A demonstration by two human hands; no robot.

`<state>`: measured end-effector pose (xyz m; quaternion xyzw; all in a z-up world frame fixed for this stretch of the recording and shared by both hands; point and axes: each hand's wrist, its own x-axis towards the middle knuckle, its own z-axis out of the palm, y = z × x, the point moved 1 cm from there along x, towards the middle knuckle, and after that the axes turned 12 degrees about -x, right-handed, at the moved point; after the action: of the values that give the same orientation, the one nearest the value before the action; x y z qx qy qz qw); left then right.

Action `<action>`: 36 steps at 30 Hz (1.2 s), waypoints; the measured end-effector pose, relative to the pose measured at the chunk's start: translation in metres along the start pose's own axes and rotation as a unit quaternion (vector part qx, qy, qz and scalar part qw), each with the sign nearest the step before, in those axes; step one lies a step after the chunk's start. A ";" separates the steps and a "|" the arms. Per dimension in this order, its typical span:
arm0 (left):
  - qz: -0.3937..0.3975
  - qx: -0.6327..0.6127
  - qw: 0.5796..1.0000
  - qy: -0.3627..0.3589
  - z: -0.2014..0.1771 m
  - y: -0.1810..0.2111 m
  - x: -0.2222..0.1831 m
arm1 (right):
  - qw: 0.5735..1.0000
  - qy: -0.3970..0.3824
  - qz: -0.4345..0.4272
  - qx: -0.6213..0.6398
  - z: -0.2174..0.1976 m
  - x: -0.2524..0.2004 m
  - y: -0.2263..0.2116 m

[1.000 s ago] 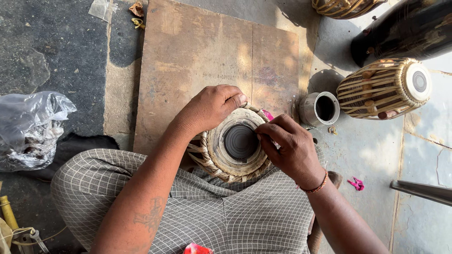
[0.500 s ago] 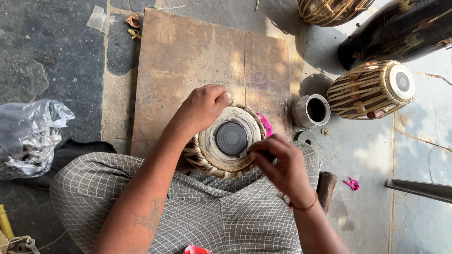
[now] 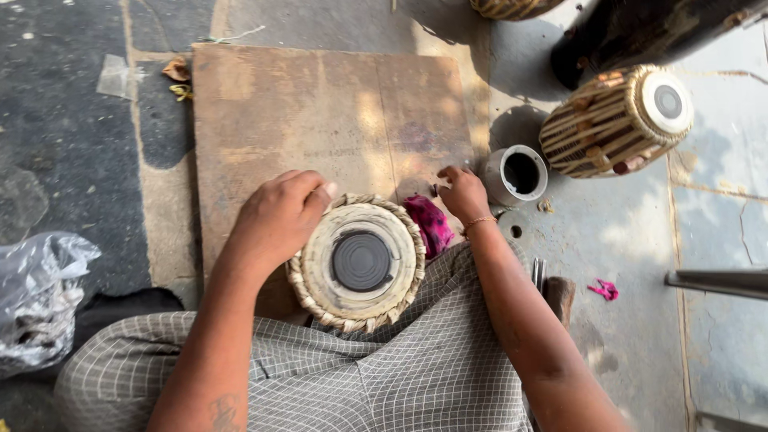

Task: The person applies a black paste and a pink cloth to the center and rim of a drum, smoothing the material by hand.

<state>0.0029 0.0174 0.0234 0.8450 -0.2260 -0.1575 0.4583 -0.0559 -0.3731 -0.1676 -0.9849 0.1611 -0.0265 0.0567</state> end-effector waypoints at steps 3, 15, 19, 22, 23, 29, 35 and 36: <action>0.028 0.012 0.999 0.019 -0.008 0.002 0.003 | 0.996 -0.063 0.051 -0.042 0.000 -0.009 -0.011; 0.166 0.012 0.981 0.098 -0.006 0.029 -0.028 | 0.770 -0.135 0.049 0.621 -0.109 -0.070 -0.018; 0.283 -0.034 0.955 0.078 0.047 0.079 -0.048 | 0.701 -0.093 -0.009 0.707 -0.164 -0.104 -0.032; 0.305 0.027 0.946 0.102 0.096 0.116 -0.051 | 0.671 -0.079 -0.009 0.737 -0.201 -0.124 -0.045; 0.318 0.044 0.942 0.101 0.108 0.125 -0.045 | 0.659 -0.080 -0.012 0.748 -0.210 -0.130 -0.048; 0.382 0.042 0.915 0.125 0.118 0.138 -0.033 | 0.640 -0.049 -0.041 0.765 -0.240 -0.140 -0.042; 0.404 -0.081 0.909 0.060 0.094 0.149 -0.022 | 0.720 -0.006 -0.009 0.694 -0.250 -0.136 -0.031; 0.412 -0.104 0.904 0.047 0.093 0.149 -0.019 | 0.731 0.000 -0.007 0.682 -0.248 -0.134 -0.030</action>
<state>-0.0925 -0.1096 0.1014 0.6307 -0.5144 0.0627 0.5777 -0.1910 -0.3274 0.0772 -0.6828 0.0924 -0.1295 0.7131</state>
